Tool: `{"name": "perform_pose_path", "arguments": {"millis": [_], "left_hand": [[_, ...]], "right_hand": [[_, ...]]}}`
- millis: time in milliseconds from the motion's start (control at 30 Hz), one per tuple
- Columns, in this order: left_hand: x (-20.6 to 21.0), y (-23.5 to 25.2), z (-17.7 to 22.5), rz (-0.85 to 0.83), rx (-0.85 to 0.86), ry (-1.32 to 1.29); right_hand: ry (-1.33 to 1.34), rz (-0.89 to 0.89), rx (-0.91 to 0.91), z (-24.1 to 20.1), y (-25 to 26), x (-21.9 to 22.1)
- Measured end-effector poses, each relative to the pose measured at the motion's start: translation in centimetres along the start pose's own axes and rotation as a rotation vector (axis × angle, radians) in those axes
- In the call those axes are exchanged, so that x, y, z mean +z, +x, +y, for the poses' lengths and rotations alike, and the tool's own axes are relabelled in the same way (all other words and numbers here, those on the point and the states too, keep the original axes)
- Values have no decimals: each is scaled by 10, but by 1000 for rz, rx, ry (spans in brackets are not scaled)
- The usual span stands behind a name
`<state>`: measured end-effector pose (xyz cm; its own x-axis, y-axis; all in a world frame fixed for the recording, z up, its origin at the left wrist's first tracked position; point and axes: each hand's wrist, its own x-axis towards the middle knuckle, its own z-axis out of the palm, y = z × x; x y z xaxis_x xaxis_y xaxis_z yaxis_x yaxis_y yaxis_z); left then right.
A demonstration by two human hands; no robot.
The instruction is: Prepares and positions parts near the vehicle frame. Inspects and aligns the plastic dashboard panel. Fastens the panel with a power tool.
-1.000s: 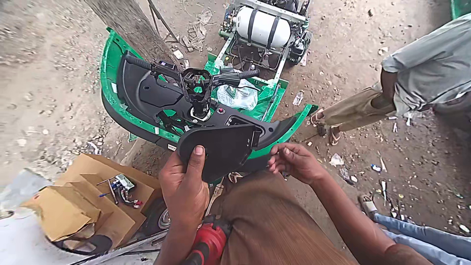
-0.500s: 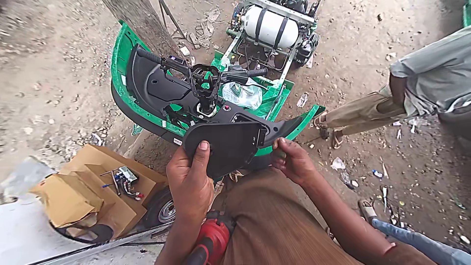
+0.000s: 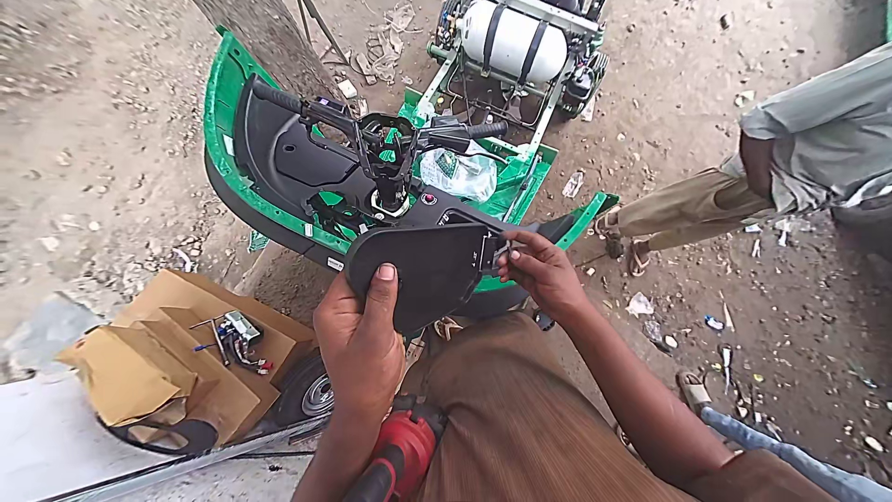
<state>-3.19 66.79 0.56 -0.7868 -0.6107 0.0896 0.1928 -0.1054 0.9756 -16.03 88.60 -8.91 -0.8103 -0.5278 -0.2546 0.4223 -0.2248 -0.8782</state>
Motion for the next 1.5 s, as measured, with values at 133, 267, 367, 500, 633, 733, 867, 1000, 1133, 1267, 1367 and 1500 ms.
{"name": "perform_pose_path", "arguments": {"millis": [133,267,367,500,633,733,867,1000,1133,1267,1367,1500], "left_hand": [[-2,0,-1,5,3,16],[-4,-1,-1,16,5,33],[-5,0,-1,16,15,39],[-6,0,-1,5,11,32],[-5,0,-3,6,14,34],[-4,1,-2,-2,20,50],[-2,4,-2,20,11,55],[2,7,-4,22,20,65],[8,9,-6,7,38,97],[16,13,-6,-9,26,116],[18,15,-9,-4,2,109],[22,18,-15,7,-20,112]], "right_hand": [[-19,8,1,3,6,6],[-63,27,-4,4,10,10],[-126,31,-25,6,14,12],[-194,36,-86,11,19,15],[-232,82,-158,12,24,17],[-309,90,-195,12,29,17],[-351,75,-199,9,36,14],[-389,100,-176,6,43,12],[-522,120,-181,0,48,12],[-602,130,-168,-3,59,9],[-594,163,-182,-3,65,5],[-561,181,-126,0,70,3]]}}
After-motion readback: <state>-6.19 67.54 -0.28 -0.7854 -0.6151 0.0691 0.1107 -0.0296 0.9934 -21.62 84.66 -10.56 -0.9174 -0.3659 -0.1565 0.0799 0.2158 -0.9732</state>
